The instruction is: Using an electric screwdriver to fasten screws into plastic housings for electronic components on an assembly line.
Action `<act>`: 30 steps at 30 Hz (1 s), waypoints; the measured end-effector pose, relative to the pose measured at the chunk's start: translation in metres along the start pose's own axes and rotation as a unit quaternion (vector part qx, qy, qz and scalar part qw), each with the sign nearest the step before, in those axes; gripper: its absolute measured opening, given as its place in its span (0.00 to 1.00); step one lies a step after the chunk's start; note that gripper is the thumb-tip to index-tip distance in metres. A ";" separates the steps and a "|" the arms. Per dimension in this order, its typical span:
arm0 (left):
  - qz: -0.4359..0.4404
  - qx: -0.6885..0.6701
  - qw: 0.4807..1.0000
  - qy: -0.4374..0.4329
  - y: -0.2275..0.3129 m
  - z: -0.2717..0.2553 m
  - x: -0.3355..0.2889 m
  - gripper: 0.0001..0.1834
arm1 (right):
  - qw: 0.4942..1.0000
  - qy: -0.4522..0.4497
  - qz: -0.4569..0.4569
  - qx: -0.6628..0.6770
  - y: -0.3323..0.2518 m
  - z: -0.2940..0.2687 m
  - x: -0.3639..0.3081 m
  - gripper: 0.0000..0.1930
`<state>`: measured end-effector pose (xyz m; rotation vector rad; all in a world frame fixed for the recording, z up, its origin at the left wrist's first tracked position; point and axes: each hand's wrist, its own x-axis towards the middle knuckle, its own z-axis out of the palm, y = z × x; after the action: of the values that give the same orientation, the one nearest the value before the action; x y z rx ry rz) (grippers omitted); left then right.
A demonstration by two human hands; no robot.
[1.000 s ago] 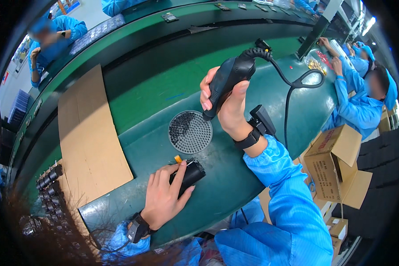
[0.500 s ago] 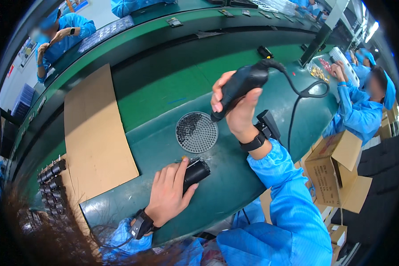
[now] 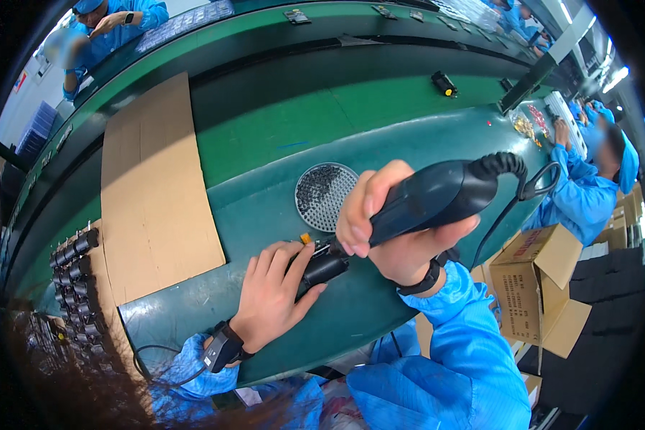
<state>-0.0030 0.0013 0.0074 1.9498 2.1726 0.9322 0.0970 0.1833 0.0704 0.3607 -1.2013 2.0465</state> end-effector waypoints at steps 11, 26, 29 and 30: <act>-0.002 -0.004 1.000 -0.005 0.001 -0.001 -0.001 0.32 | 0.999 0.028 0.022 -0.034 0.014 -0.001 -0.011 0.50; -0.001 -0.010 1.000 0.000 0.000 0.001 0.001 0.33 | 0.994 0.017 0.050 -0.093 0.020 -0.001 -0.018 0.52; -0.004 -0.004 1.000 -0.001 0.002 -0.002 -0.002 0.33 | 0.995 0.004 0.057 -0.080 0.020 0.000 -0.018 0.53; -0.003 -0.004 1.000 0.000 0.002 -0.002 -0.001 0.33 | 0.995 0.001 0.059 -0.081 0.020 -0.001 -0.018 0.53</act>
<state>-0.0018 -0.0006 0.0098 1.9392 2.1692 0.9386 0.0950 0.1697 0.0471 0.2136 -1.4062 2.0306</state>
